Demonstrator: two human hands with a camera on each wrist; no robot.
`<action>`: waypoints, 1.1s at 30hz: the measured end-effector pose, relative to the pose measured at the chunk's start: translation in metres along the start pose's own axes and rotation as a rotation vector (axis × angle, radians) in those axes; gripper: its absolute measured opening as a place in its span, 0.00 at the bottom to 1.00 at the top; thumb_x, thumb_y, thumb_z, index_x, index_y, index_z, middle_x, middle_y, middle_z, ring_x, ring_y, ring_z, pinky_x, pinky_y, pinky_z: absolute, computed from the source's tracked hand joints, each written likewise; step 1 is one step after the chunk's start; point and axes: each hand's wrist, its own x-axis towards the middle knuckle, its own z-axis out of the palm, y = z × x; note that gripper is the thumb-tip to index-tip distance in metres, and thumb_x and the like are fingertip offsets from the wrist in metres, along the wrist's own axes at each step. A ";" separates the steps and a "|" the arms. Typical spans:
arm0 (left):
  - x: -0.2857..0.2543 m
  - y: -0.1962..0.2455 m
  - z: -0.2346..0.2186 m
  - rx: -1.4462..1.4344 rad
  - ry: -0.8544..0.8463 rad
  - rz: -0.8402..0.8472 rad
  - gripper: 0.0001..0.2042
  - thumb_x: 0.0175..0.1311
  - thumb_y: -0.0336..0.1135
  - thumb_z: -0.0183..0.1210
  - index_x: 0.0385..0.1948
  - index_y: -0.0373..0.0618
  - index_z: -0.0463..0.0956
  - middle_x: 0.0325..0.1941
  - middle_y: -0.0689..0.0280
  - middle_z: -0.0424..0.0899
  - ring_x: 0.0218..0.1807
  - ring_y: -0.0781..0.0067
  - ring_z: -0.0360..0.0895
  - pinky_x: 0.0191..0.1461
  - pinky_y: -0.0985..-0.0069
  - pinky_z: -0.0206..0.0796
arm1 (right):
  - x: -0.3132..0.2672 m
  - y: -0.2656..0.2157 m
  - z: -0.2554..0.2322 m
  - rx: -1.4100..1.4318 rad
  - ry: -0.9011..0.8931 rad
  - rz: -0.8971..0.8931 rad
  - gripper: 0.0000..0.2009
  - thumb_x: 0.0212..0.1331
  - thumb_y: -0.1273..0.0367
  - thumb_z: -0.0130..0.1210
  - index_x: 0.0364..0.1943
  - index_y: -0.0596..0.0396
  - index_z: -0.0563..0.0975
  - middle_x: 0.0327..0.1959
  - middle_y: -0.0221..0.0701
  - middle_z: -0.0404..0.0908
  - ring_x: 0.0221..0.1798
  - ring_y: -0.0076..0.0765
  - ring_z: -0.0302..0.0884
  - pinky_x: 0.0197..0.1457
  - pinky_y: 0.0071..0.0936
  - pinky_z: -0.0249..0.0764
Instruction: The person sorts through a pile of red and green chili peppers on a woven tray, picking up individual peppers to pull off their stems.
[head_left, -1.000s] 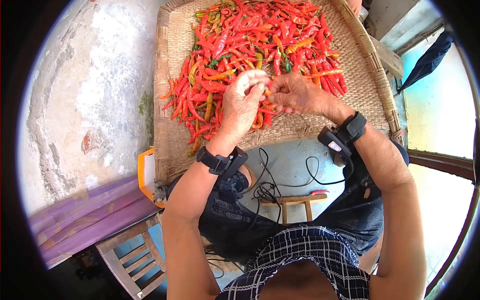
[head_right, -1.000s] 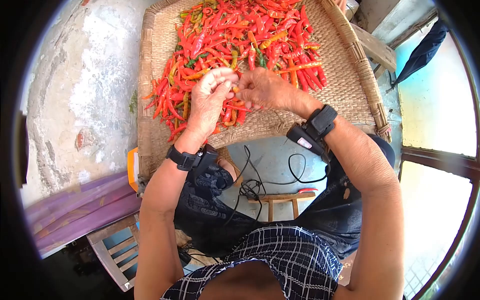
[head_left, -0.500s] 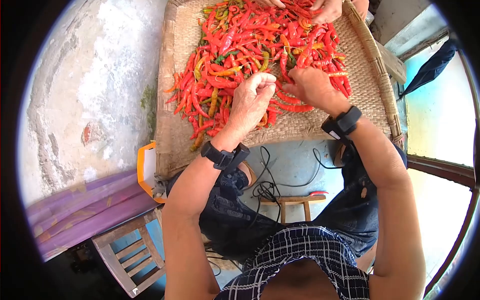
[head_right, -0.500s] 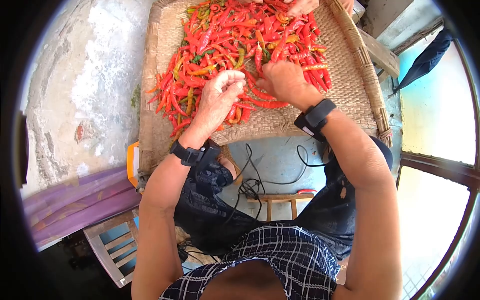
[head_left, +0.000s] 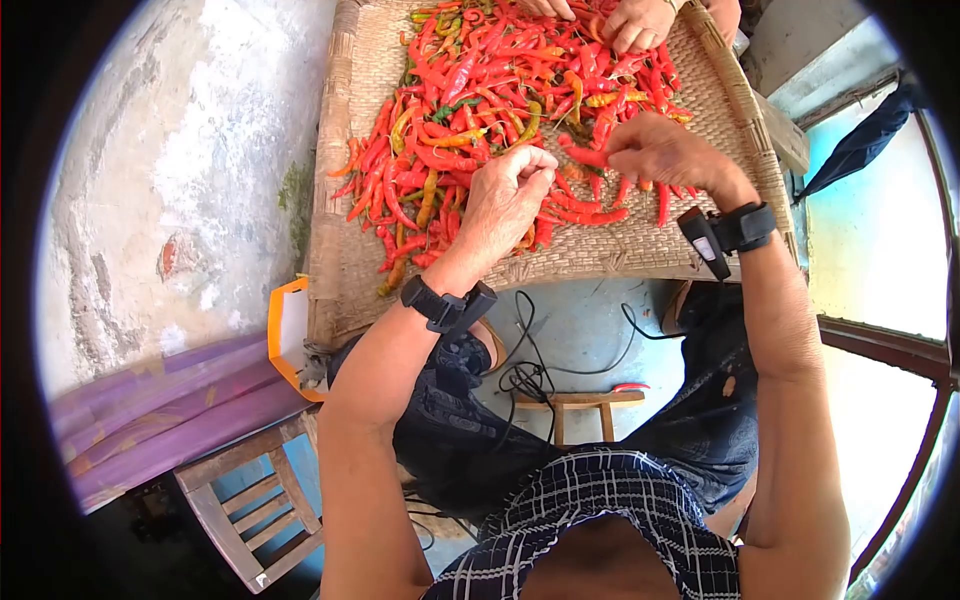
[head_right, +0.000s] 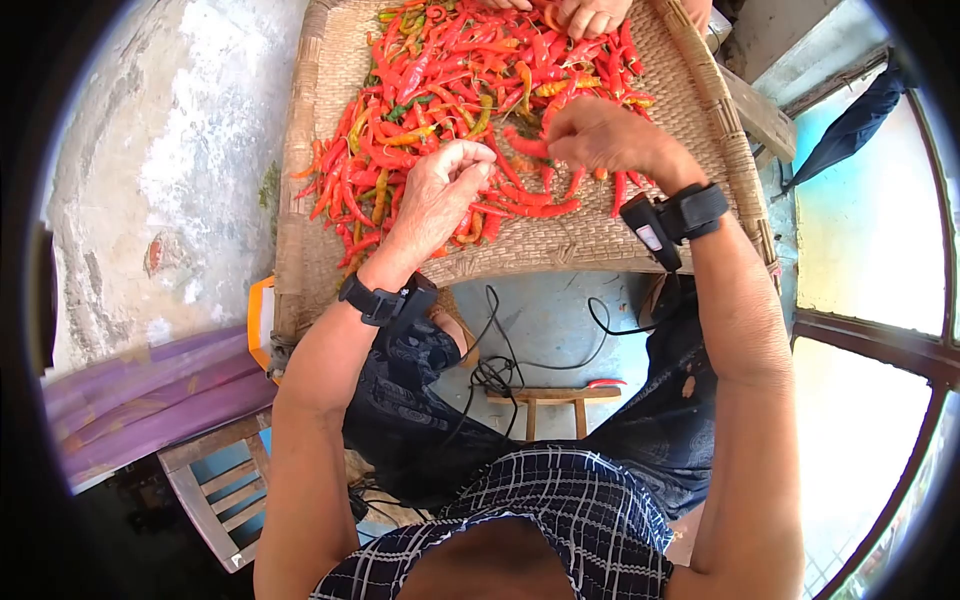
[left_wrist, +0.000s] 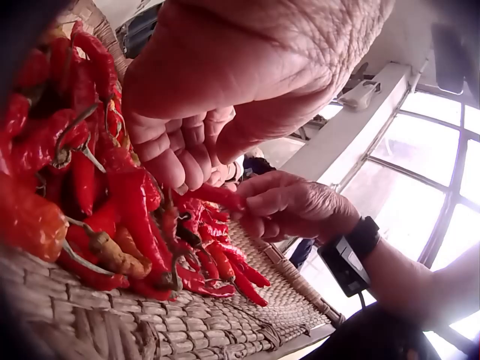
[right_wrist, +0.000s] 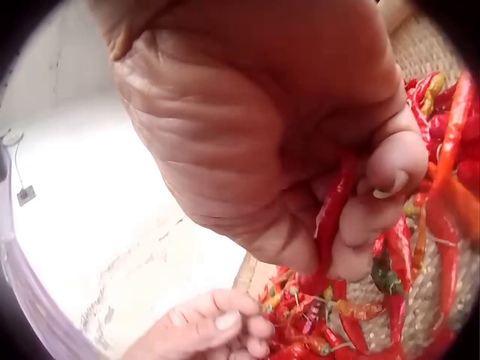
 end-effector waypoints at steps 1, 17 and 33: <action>0.000 0.000 0.000 0.005 0.000 0.000 0.09 0.63 0.32 0.54 0.40 0.38 0.76 0.32 0.68 0.80 0.35 0.83 0.75 0.38 0.83 0.67 | -0.005 -0.003 -0.006 0.155 -0.032 0.133 0.09 0.56 0.68 0.54 0.35 0.60 0.79 0.21 0.27 0.77 0.26 0.23 0.74 0.28 0.24 0.69; -0.002 0.002 0.003 0.034 -0.017 -0.007 0.09 0.63 0.32 0.53 0.39 0.39 0.77 0.31 0.69 0.81 0.34 0.83 0.76 0.37 0.82 0.67 | 0.018 0.020 0.031 -0.119 0.549 -0.205 0.08 0.51 0.74 0.56 0.35 0.60 0.80 0.28 0.46 0.80 0.34 0.51 0.79 0.40 0.36 0.76; -0.005 0.006 0.006 0.098 -0.032 0.049 0.08 0.61 0.31 0.54 0.37 0.37 0.77 0.29 0.65 0.82 0.32 0.81 0.76 0.37 0.79 0.68 | 0.003 0.024 0.013 -0.779 0.734 -0.248 0.09 0.51 0.70 0.56 0.37 0.53 0.77 0.28 0.34 0.78 0.37 0.42 0.76 0.42 0.34 0.76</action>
